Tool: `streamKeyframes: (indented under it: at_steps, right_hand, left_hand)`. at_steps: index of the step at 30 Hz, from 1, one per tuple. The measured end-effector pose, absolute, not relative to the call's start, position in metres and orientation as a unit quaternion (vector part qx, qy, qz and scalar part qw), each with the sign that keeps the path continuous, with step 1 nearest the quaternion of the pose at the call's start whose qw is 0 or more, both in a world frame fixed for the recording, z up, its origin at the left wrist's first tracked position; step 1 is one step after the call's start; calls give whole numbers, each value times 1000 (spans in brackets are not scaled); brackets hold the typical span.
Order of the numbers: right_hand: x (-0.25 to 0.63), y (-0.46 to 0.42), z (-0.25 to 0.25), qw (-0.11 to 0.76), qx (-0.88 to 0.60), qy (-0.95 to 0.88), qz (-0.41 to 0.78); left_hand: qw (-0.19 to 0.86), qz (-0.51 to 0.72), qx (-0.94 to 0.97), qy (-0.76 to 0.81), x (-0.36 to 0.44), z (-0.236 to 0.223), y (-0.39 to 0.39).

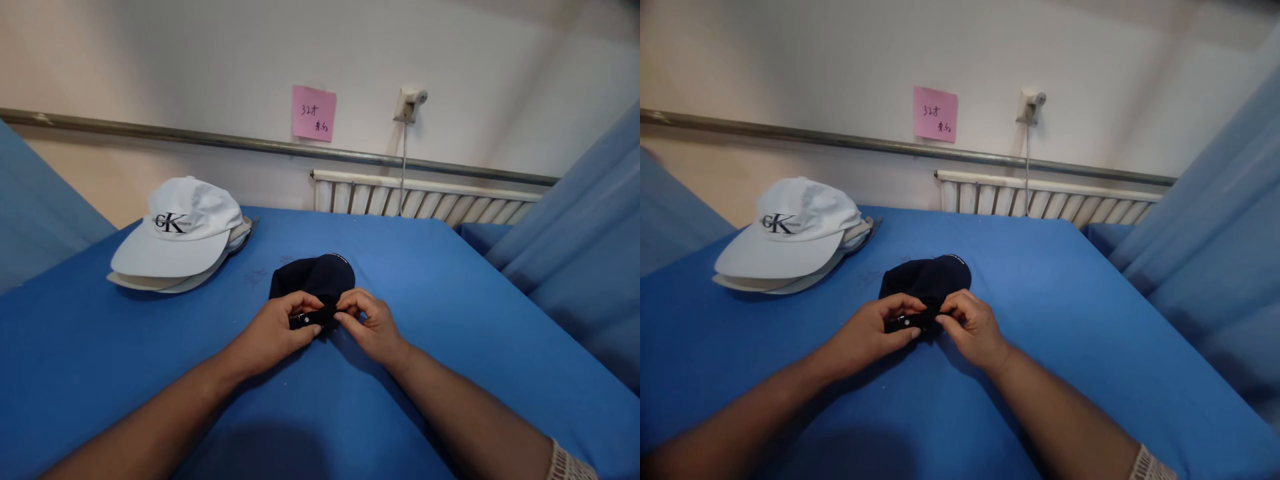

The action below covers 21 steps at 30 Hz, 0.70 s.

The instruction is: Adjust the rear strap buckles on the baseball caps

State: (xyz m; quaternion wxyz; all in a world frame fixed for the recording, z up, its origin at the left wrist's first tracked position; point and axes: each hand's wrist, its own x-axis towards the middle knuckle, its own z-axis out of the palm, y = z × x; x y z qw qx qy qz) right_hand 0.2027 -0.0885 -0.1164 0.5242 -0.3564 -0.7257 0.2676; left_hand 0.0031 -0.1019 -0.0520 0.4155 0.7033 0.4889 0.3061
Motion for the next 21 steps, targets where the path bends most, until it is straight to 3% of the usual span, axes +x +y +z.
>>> streamKeyframes:
  at_steps: [11,17,21]
  right_hand:
    - [209,-96,-103,557,-336,-747,134]
    - [206,-99,-103,463,-330,-809,151]
    - [202,-98,-107,457,-339,-812,131]
  left_hand:
    - [319,320,708,543,3,-55,-101]
    - [324,340,703,535,3,-55,-100]
    - [308,327,715,535,3,-54,-102]
